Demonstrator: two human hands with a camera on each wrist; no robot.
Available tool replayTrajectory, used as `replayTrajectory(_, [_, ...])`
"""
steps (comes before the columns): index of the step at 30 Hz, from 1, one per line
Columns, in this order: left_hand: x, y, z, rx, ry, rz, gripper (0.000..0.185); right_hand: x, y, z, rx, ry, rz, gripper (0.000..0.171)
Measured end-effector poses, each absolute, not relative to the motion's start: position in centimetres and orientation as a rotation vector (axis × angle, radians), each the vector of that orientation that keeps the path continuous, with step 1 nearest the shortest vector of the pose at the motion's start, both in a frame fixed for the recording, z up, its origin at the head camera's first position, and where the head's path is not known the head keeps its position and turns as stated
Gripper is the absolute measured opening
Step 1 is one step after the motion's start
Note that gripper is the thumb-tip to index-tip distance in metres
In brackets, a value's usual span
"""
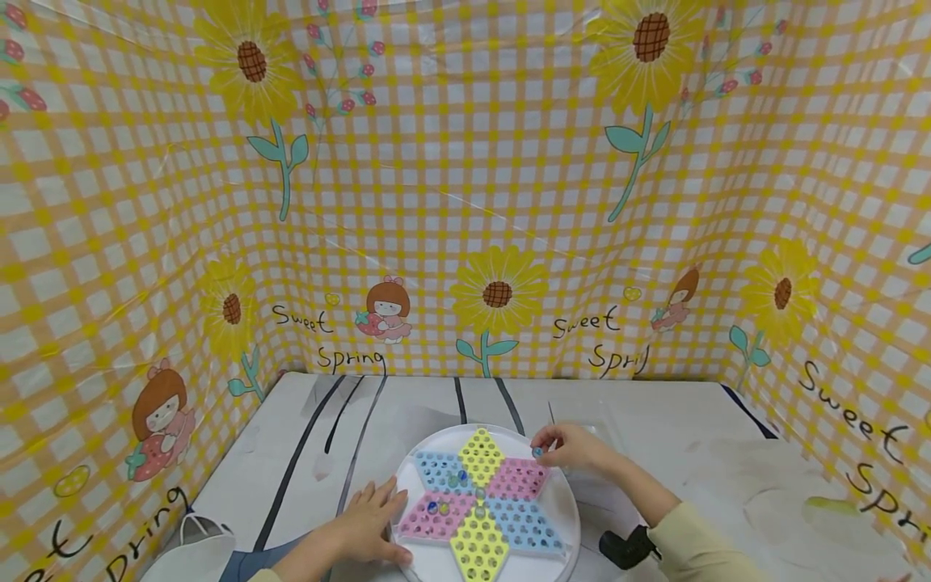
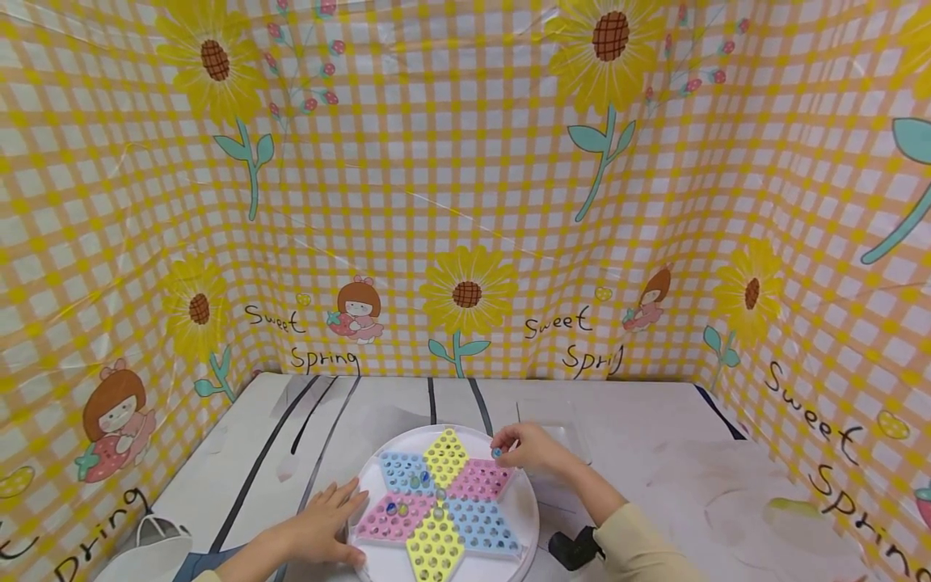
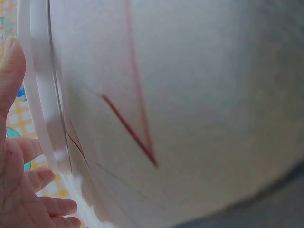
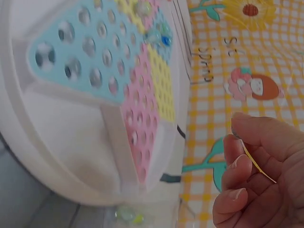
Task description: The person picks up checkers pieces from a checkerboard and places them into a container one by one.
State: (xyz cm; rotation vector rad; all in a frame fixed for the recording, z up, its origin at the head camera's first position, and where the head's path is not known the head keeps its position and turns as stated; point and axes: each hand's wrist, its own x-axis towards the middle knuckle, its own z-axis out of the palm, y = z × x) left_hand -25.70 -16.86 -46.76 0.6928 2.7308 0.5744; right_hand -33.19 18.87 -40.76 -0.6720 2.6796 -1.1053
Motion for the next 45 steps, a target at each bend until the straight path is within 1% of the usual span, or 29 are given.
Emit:
replayTrajectory(6, [-25.6, -16.8, -46.7, 0.691, 2.737, 0.583, 0.091, -34.4, 21.2, -40.3, -0.658, 2.717, -1.094, 0.017])
replayTrajectory(12, [-25.6, -16.8, -46.7, 0.699, 2.740, 0.570, 0.091, -34.7, 23.2, -40.0, -0.619, 2.703, -1.105, 0.025])
replayTrajectory(20, [-25.8, -16.9, -47.0, 0.696, 2.748, 0.570, 0.091, -34.9, 25.0, -39.9, -0.543, 2.726, -1.121, 0.025])
replayTrajectory(28, [-25.7, -16.9, -47.0, 0.686, 2.746, 0.586, 0.090, -35.1, 26.0, -40.3, -0.431, 2.744, -1.115, 0.027])
replayTrajectory(36, [-25.8, -16.8, -47.1, 0.682, 2.743, 0.574, 0.090, -35.3, 26.5, -40.5, -0.379, 2.749, -1.101, 0.029])
replayTrajectory(45, [-25.9, -16.8, -47.1, 0.686, 2.746, 0.561, 0.090, -35.3, 26.4, -40.6, -0.358, 2.755, -1.102, 0.023])
